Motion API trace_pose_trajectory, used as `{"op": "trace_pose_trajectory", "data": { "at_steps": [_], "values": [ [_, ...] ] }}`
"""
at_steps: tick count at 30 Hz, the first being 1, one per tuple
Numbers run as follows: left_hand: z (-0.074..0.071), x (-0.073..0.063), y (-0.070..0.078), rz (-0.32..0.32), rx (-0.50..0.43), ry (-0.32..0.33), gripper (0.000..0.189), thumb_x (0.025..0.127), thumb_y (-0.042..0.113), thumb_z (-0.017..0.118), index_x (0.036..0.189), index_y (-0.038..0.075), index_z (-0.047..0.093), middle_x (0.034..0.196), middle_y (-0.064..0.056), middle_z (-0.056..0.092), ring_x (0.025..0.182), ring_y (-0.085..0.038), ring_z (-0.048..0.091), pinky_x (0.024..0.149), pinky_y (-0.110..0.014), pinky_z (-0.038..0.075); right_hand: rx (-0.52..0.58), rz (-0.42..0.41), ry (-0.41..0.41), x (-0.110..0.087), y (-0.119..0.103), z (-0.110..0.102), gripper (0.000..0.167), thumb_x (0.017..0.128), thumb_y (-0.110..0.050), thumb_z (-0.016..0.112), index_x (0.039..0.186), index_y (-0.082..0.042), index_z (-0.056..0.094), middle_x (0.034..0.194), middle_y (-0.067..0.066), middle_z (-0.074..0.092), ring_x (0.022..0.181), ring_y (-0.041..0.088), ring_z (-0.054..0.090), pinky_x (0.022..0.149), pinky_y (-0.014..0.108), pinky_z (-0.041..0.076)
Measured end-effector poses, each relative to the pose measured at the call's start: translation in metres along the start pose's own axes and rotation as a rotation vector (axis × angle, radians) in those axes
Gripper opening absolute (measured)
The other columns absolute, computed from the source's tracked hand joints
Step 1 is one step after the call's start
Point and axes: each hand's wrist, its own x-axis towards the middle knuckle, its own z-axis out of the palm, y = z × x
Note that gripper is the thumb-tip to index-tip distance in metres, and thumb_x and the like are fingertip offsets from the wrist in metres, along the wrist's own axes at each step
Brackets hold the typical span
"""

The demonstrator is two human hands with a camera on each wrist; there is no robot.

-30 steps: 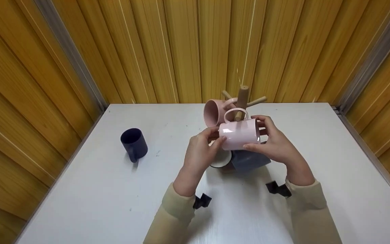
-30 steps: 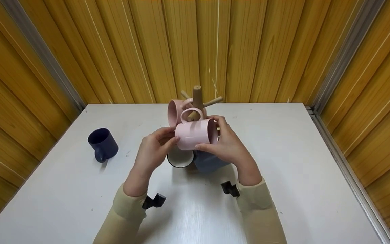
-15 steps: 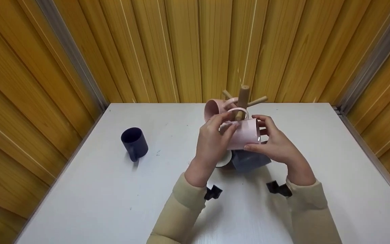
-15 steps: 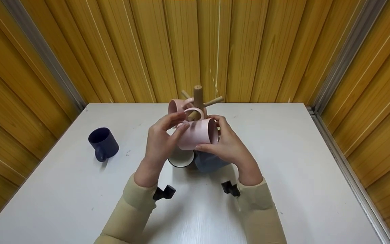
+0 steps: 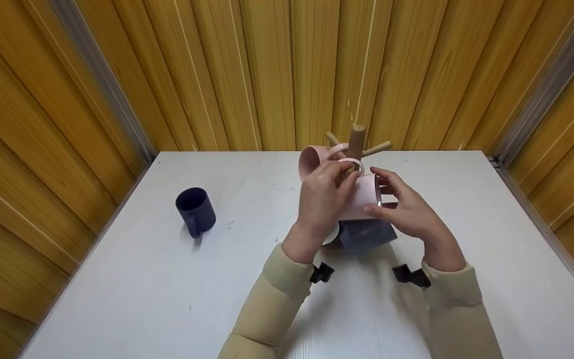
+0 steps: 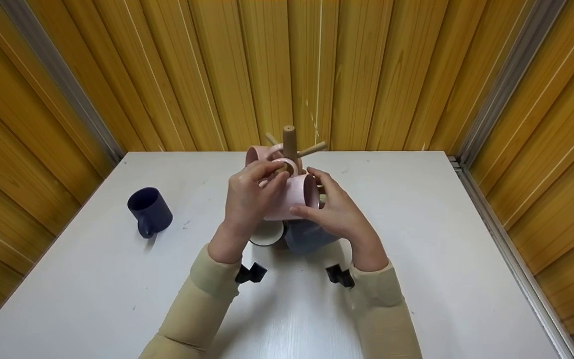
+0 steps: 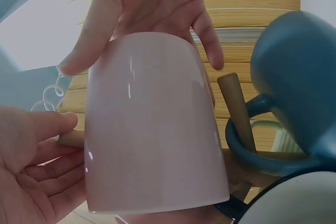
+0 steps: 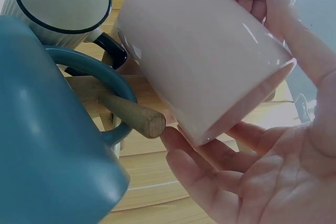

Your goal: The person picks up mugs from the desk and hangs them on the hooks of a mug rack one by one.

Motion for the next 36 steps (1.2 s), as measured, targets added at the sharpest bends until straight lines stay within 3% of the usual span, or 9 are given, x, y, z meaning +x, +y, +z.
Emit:
{"op": "trace_pose_trajectory", "data": {
  "at_steps": [3,6,10,15,18,22,28,32,36],
  "values": [
    [-0.005,0.000,-0.002,-0.030,-0.052,-0.022,0.018,0.091,0.015,0.079,0.104,0.002,0.078,0.101,-0.010,0.079,0.091,-0.017,0.077,0.082,-0.018,0.060,0.042,-0.001,0.023,0.000,0.002,-0.005,0.070,0.102,-0.018,0.065,0.160,-0.002,0.029,0.153,0.024,0.047,0.142,0.038,0.048,0.104,0.023,0.050],
    [-0.011,0.001,-0.007,-0.067,-0.130,-0.055,0.018,0.091,0.013,0.079,0.104,0.000,0.078,0.102,-0.012,0.079,0.093,-0.019,0.077,0.083,-0.017,0.060,0.129,0.004,0.115,0.005,0.006,-0.007,0.061,0.106,-0.024,0.058,0.157,-0.001,0.035,0.152,0.020,0.053,0.135,0.019,0.058,0.098,0.012,0.049],
    [-0.018,0.005,-0.014,-0.129,-0.249,-0.096,0.018,0.091,0.010,0.079,0.104,-0.002,0.078,0.105,-0.014,0.079,0.100,-0.023,0.078,0.085,-0.018,0.060,0.399,-0.051,0.303,0.025,0.015,-0.002,0.052,0.103,-0.016,0.064,0.149,0.003,0.049,0.132,0.005,0.071,0.114,0.002,0.069,0.095,0.016,0.055],
    [-0.024,0.008,-0.022,-0.202,-0.311,-0.135,0.019,0.091,0.010,0.079,0.106,0.000,0.079,0.104,-0.014,0.080,0.099,-0.023,0.077,0.087,-0.020,0.060,0.832,-0.221,0.338,0.049,0.023,0.005,0.032,0.094,0.004,0.069,0.126,-0.001,0.070,0.112,0.000,0.079,0.111,0.012,0.073,0.098,0.024,0.057],
    [-0.027,0.009,-0.028,-0.246,-0.319,-0.159,0.018,0.091,0.012,0.079,0.106,0.002,0.080,0.102,-0.013,0.080,0.097,-0.021,0.076,0.086,-0.021,0.060,0.916,-0.290,0.302,0.054,0.025,0.009,0.028,0.092,0.009,0.069,0.112,-0.008,0.077,0.109,0.004,0.079,0.108,0.015,0.074,0.098,0.025,0.058],
    [-0.032,0.016,-0.038,-0.309,-0.360,-0.196,0.018,0.092,0.012,0.078,0.108,0.003,0.080,0.104,-0.013,0.080,0.099,-0.021,0.076,0.087,-0.025,0.060,0.820,-0.349,0.339,0.055,0.024,0.014,0.028,0.090,0.014,0.068,0.109,-0.004,0.077,0.108,0.003,0.080,0.105,0.015,0.075,0.095,0.025,0.059],
    [-0.033,0.030,-0.054,-0.356,-0.361,-0.244,0.020,0.093,0.014,0.076,0.110,0.004,0.080,0.109,-0.012,0.080,0.106,-0.021,0.075,0.089,-0.027,0.059,0.553,-0.409,0.532,0.045,0.016,0.024,0.024,0.085,0.016,0.073,0.108,0.011,0.072,0.102,-0.001,0.081,0.097,0.013,0.077,0.085,0.022,0.060],
    [-0.029,0.041,-0.063,-0.410,-0.377,-0.244,0.019,0.092,0.011,0.076,0.109,0.003,0.080,0.109,-0.013,0.079,0.103,-0.020,0.075,0.085,-0.025,0.060,0.404,-0.487,0.631,0.039,0.009,0.035,0.020,0.083,0.015,0.076,0.102,0.008,0.076,0.099,-0.002,0.081,0.095,0.010,0.076,0.082,0.019,0.060],
    [-0.023,0.051,-0.068,-0.471,-0.406,-0.244,0.020,0.093,0.008,0.075,0.112,0.001,0.078,0.110,-0.016,0.079,0.097,-0.019,0.076,0.081,-0.025,0.062,0.222,-0.619,0.705,0.039,0.002,0.046,0.023,0.079,0.017,0.078,0.099,0.006,0.078,0.099,0.011,0.080,0.101,0.008,0.075,0.088,0.021,0.060]
  ]
}}
